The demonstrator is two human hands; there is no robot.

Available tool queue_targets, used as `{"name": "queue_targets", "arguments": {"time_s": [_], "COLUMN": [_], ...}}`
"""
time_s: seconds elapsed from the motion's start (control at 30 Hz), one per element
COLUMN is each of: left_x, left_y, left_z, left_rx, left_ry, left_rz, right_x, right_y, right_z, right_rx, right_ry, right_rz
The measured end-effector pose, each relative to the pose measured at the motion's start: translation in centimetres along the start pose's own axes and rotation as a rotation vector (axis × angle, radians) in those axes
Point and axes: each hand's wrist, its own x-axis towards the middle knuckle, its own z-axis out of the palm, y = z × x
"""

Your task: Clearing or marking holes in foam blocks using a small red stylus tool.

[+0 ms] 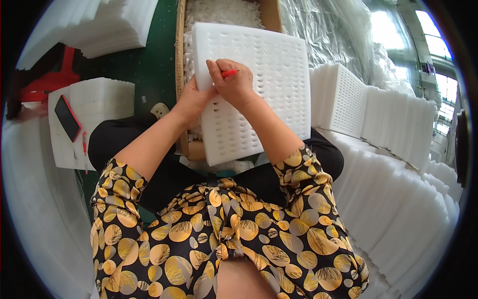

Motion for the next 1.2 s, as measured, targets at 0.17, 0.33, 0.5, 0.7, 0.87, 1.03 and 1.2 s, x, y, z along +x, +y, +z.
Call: {"name": "queue_targets", "arguments": {"time_s": [0.17, 0.33, 0.5, 0.7, 0.87, 1.03, 1.2], "left_x": [0.6, 2.1, 1.6, 1.8, 2.8, 3.2, 3.6], "left_y": [-0.4, 0.6, 1.9, -0.3, -1.9, -2.7, 2.7], "left_z": [-1.1, -1.8, -0.5, -0.1, -2.7, -5.1, -7.2], "left_rx": [-0.177, -0.505, -0.560, -0.190, 0.351, 1.068, -0.369], "left_ry": [0.085, -0.028, -0.059, 0.023, -0.122, -0.073, -0.238], "left_rz": [-0.005, 0.051, 0.213, 0.514, 0.165, 0.495, 0.013], "right_x": [0.5, -5.9, -11.9, -10.3, -8.2, -4.7, -2.3], "right_y": [-3.5, -3.2, -1.8, -0.2, 0.9, 2.7, 5.8], "right_z": [-5.6, -12.8, -11.1, -7.2, -11.8, -20.6, -25.0], "right_rx": [0.497, 0.538, 0.722, 0.895, 0.853, 0.730, 0.586], "right_ry": [0.226, 0.162, 0.295, 0.493, 0.475, 0.225, 0.043], "right_rz": [0.190, 0.393, 0.631, 0.595, 0.554, 0.480, 0.535]}}
